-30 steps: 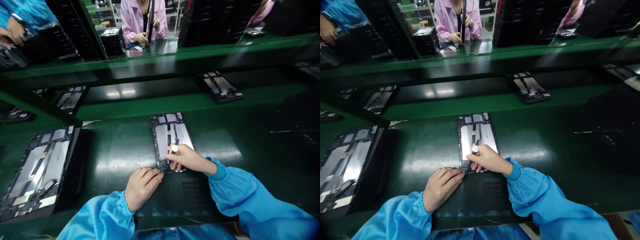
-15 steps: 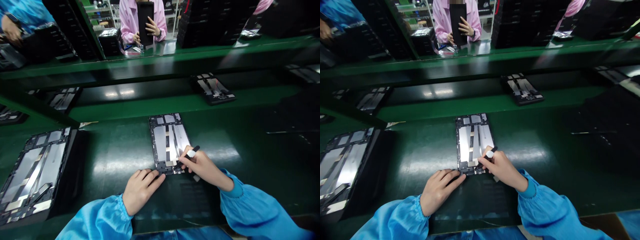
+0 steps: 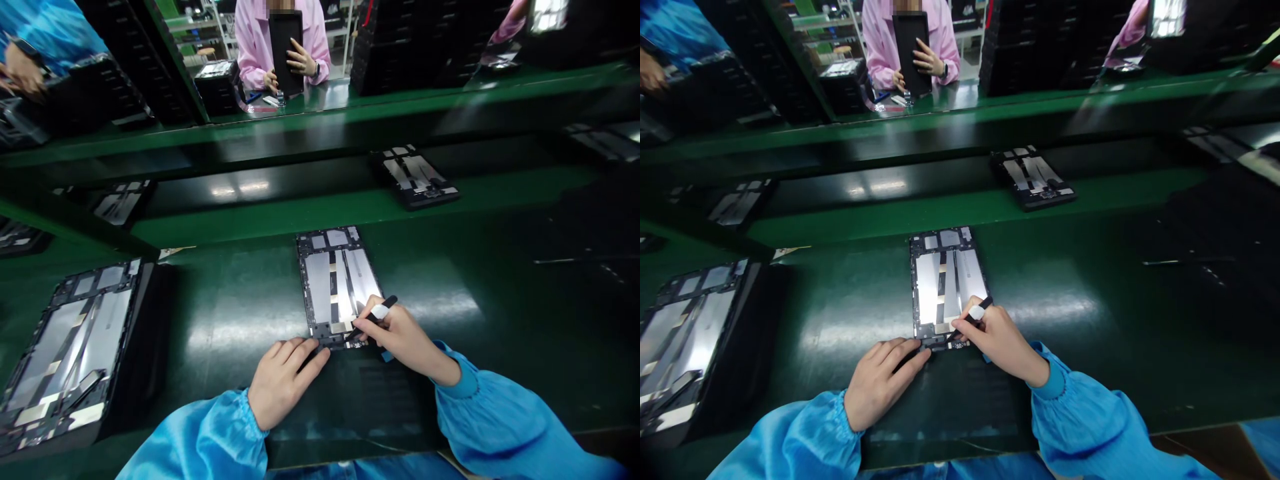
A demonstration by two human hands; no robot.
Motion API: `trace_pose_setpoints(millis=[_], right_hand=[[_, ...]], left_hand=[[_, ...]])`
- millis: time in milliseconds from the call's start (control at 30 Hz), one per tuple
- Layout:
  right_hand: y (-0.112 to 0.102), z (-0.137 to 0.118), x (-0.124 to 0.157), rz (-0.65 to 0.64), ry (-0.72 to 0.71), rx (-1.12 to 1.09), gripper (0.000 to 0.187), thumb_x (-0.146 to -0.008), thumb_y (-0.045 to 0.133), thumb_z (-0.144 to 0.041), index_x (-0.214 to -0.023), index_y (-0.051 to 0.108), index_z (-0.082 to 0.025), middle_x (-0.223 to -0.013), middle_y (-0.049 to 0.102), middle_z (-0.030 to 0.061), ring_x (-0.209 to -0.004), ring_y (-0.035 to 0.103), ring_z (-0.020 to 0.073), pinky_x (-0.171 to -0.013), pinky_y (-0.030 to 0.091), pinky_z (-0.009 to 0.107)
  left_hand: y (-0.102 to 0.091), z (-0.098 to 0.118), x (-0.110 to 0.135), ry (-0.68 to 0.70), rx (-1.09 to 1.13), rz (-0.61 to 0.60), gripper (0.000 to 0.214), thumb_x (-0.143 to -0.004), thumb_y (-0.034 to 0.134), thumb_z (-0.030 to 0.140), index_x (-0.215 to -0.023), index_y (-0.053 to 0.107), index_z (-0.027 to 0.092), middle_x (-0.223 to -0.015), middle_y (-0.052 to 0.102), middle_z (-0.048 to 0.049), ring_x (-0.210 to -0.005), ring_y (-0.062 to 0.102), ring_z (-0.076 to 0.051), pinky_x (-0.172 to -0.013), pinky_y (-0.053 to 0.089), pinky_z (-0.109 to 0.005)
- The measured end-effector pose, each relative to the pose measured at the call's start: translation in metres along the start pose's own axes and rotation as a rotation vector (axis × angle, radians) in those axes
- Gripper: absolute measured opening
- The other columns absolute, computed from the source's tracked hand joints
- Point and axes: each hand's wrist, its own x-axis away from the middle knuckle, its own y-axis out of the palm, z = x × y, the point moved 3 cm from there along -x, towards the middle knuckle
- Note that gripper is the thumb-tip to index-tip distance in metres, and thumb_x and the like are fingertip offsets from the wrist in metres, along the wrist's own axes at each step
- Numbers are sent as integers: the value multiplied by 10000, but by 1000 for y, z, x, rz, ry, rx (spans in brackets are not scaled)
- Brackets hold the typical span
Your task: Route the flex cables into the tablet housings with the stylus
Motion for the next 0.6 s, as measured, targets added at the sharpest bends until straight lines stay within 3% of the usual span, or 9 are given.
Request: trace_pose_setpoints(millis=[200,600], right_hand=[[0,-1,0,6,2,9,198,-925,581,-359,-797,550,-211,-657,669,2,-622,694,203,-495,476,266],[-1,-3,1,27,-19,126,218,-927,557,-373,-785,554,-208,-616,631,-7,-540,620,174,-477,419,262]], left_hand=[[-2,3,-3,8,-57,-27,396,-1008,334,97,-1333,545,180,-1154,609,-104,-1010,563,-231,-757,485,-336],[-2,-4,-12,-83,71,-63,336,-982,445,173,-1278,578,263,-1140,543,-111,-970,565,-238,-732,546,-366]])
